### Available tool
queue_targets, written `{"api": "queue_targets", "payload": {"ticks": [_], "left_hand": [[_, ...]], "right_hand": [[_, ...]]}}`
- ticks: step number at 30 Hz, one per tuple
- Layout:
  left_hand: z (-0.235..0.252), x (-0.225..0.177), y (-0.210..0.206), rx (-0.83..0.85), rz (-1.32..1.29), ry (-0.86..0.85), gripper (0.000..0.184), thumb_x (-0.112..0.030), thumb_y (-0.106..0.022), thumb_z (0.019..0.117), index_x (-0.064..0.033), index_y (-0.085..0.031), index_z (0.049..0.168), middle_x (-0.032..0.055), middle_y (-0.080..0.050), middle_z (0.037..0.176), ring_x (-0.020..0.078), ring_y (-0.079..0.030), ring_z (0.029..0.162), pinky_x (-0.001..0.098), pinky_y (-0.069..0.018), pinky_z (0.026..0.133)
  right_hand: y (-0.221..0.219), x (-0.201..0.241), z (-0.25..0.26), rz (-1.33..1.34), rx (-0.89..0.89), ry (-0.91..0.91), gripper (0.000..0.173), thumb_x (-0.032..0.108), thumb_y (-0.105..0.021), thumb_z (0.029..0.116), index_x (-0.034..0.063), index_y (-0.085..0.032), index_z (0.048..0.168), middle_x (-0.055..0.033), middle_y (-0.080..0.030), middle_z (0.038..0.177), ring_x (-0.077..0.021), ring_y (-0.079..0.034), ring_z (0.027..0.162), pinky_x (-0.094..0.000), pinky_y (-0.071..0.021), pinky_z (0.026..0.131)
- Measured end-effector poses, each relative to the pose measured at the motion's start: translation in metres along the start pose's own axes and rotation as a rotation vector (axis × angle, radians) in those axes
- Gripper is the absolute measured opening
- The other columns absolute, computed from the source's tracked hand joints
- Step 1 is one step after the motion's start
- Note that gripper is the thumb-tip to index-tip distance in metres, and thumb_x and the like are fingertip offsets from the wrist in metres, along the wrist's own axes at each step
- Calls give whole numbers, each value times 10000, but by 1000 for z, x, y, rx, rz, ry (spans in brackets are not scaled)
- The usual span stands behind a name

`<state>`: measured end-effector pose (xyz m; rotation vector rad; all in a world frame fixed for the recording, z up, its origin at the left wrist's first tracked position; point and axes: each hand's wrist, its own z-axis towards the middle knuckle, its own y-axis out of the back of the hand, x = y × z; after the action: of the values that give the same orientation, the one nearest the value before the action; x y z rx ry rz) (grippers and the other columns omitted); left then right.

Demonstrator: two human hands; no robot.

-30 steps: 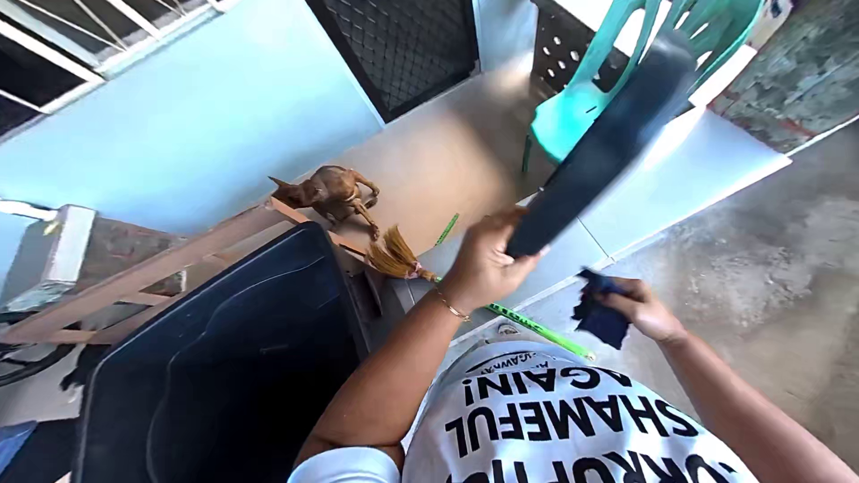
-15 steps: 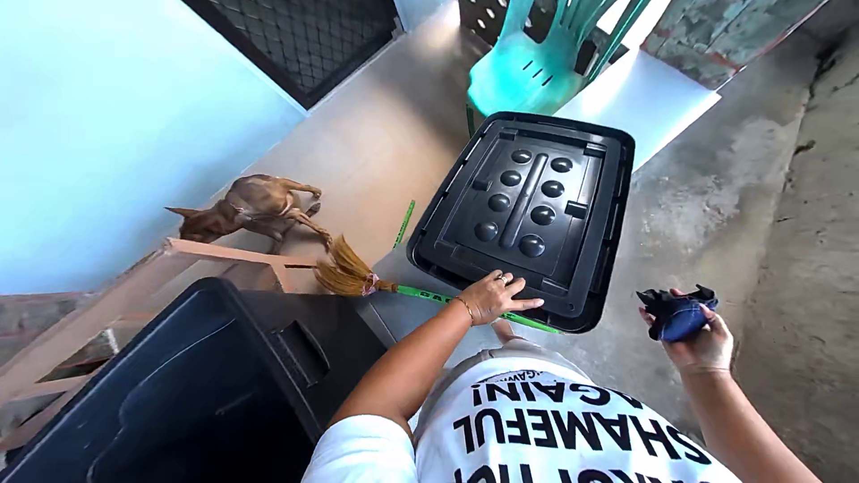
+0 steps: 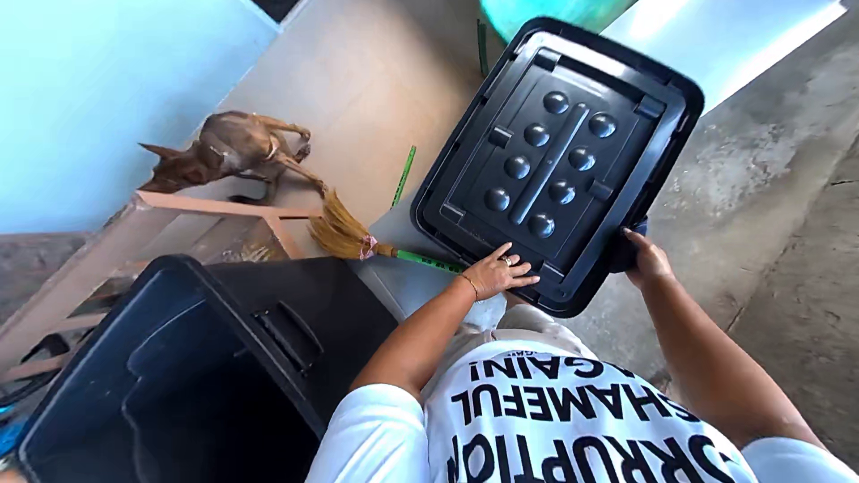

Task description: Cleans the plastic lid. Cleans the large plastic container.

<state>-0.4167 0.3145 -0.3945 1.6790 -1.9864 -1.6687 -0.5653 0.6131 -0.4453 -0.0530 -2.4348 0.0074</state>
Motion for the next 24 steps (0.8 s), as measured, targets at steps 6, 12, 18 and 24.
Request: {"api": "queue_targets", "payload": {"ticks": [6,12,18,24], "left_hand": [[-20,11,-4,-687,-87,767,843,138,-704,781,-108,-468,1552,229,-358,1627,434,-281,1530,758,-86,1191],[-16,45,30,-732,-854,1159,853,61,-561,947,-49,-91,1650,310,-415,1548,448,-560,1316,568,-507,1048],[-3,70,17,-699,-896,1031,946,-107,-768,914,-27,-163,1637,294,-389,1563,433,-524,1343,536,-453,1115],[15,96,29,-412,-587,1245,1413,-217,-982,652,-88,5,1655,329,-168,1634,506,-411,1409,563,-496,1053]], "right_hand": [[-38,-1,-6,1,-84,63,126,13,-533,968,11,-560,1091,-68,-655,877,-149,-672,774,-367,-598,717],[-58,-34,-15,175,-104,-13,196,5,-518,995,-1,-516,1191,-116,-645,967,-186,-667,848,-395,-593,763],[-38,-15,-12,-404,109,-182,262,194,-545,1061,-12,-594,1214,-114,-707,950,-193,-702,814,-383,-598,736],[1,61,-37,-504,-60,168,556,260,-645,1004,3,-416,1442,-158,-665,1097,-208,-704,861,-411,-615,773]]}}
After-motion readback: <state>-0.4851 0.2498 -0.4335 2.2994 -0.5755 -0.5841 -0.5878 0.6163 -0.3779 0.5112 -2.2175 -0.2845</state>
